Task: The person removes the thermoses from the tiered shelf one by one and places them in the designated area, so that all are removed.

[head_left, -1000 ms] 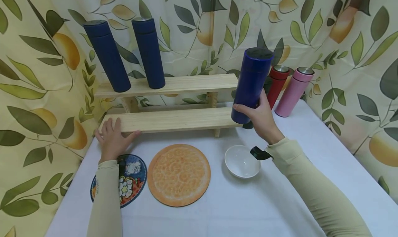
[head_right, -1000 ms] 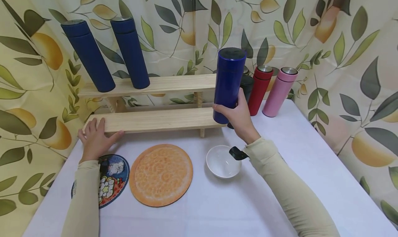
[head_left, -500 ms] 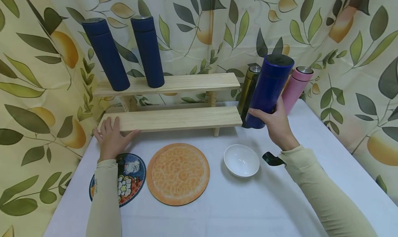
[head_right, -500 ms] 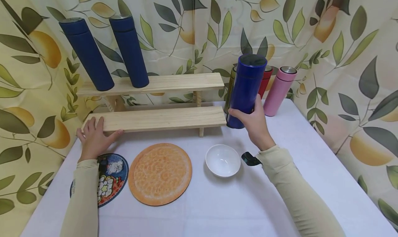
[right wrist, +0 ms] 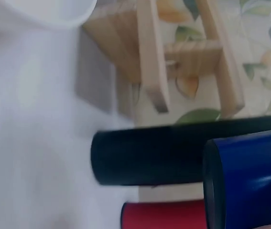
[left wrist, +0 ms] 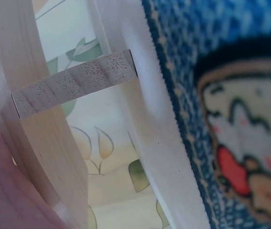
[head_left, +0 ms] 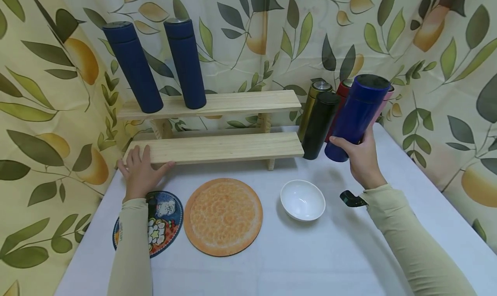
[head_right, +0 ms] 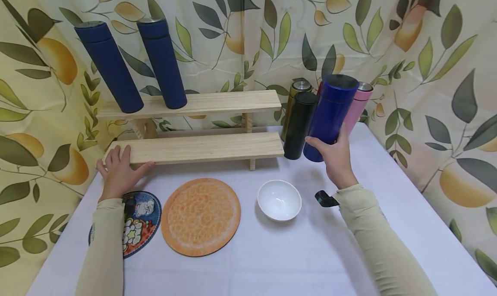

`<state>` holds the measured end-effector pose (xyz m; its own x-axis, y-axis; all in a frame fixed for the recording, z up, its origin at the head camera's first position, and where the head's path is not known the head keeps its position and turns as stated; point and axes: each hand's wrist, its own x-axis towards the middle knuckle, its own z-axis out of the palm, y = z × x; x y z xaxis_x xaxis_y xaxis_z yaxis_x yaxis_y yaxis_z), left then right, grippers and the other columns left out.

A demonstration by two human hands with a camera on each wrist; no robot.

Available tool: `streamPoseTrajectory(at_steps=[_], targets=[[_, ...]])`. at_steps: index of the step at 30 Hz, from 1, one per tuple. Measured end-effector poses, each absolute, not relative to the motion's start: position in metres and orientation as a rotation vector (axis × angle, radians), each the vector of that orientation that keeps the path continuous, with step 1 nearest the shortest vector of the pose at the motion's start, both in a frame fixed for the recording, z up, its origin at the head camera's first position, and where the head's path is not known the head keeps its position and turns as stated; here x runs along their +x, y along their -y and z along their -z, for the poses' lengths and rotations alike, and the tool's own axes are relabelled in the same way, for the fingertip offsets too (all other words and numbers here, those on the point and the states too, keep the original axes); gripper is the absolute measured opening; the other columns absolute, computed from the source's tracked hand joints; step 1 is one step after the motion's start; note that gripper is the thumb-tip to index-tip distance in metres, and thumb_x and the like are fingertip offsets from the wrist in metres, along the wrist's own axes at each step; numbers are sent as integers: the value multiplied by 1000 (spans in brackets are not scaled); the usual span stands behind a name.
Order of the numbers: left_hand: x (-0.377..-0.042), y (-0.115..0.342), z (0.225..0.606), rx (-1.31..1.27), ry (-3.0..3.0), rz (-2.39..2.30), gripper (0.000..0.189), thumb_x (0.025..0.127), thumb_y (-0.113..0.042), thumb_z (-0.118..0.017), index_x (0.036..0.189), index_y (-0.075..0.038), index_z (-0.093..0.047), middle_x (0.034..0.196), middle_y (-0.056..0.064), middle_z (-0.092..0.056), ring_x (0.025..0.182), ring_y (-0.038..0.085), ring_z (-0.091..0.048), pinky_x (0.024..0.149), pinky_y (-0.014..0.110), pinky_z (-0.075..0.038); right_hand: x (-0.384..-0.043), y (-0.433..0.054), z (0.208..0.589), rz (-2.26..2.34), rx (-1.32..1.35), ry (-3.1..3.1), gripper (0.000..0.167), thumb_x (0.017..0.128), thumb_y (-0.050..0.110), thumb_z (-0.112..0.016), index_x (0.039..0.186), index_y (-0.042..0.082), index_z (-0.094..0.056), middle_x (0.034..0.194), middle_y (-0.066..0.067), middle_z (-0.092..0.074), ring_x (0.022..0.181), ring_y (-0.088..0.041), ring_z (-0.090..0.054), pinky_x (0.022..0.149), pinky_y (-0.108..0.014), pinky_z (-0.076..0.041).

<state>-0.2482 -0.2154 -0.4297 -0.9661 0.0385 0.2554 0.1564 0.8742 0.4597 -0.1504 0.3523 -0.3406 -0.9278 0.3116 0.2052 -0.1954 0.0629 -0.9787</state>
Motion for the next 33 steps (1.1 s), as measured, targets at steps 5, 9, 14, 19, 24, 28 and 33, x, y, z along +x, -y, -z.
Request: streamPoseTrajectory(at_steps=[5, 9, 14, 19, 24, 28, 33], targets=[[-249, 215, 430, -141, 2815, 714, 115, 92, -72, -69, 163, 8, -30, 169, 37, -15, 156, 55, -8, 118, 73, 13, -157, -368, 351, -1962, -171, 1943, 99, 98, 3, -77, 170, 32, -15, 175, -7, -20, 160, -32, -20, 128, -59, -10], [-249, 216, 431, -140, 2817, 711, 116, 91, -74, -68, 163, 8, -29, 169, 38, -15, 157, 56, -8, 119, 74, 12, -163, -377, 360, -1987, -239, 1921, 97, 99, 3, -76, 169, 30, -15, 175, -7, -20, 160, -31, -20, 129, -55, -10], [-249, 216, 432, -141, 2807, 713, 116, 91, -74, -69, 163, 8, -30, 168, 38, -16, 156, 55, -9, 119, 74, 12, -173, -386, 370, -1967, -332, 1962, 97, 101, 8, -75, 169, 29, -10, 176, -5, -16, 162, -31, -16, 129, -55, -9], [-252, 216, 432, -143, 2806, 694, 116, 91, -75, -68, 163, 8, -30, 168, 38, -17, 156, 56, -10, 119, 74, 10, -181, -393, 379, -1960, -425, 1993, 99, 102, 10, -75, 170, 30, -6, 178, -2, -13, 163, -29, -13, 129, -53, -9], [-256, 214, 432, -145, 2807, 678, 117, 91, -77, -67, 163, 7, -31, 168, 38, -17, 156, 56, -11, 119, 74, 10, -187, -396, 384, -2018, -450, 1954, 102, 102, 14, -76, 170, 30, -3, 178, 0, -10, 164, -26, -10, 130, -48, -7], [-254, 214, 432, -129, 2822, 681, 115, 91, -74, -69, 163, 7, -31, 169, 37, -17, 156, 56, -11, 119, 73, 10, -192, -395, 389, -2062, -465, 1921, 104, 102, 12, -76, 170, 31, 0, 179, 2, -9, 163, -23, -10, 130, -46, -6], [-252, 217, 433, -128, 2813, 698, 115, 91, -73, -70, 163, 7, -31, 169, 36, -17, 156, 55, -11, 120, 72, 11, -200, -394, 397, -2069, -439, 1916, 106, 101, 10, -76, 171, 34, 0, 179, 3, -10, 163, -22, -10, 130, -46, -6]])
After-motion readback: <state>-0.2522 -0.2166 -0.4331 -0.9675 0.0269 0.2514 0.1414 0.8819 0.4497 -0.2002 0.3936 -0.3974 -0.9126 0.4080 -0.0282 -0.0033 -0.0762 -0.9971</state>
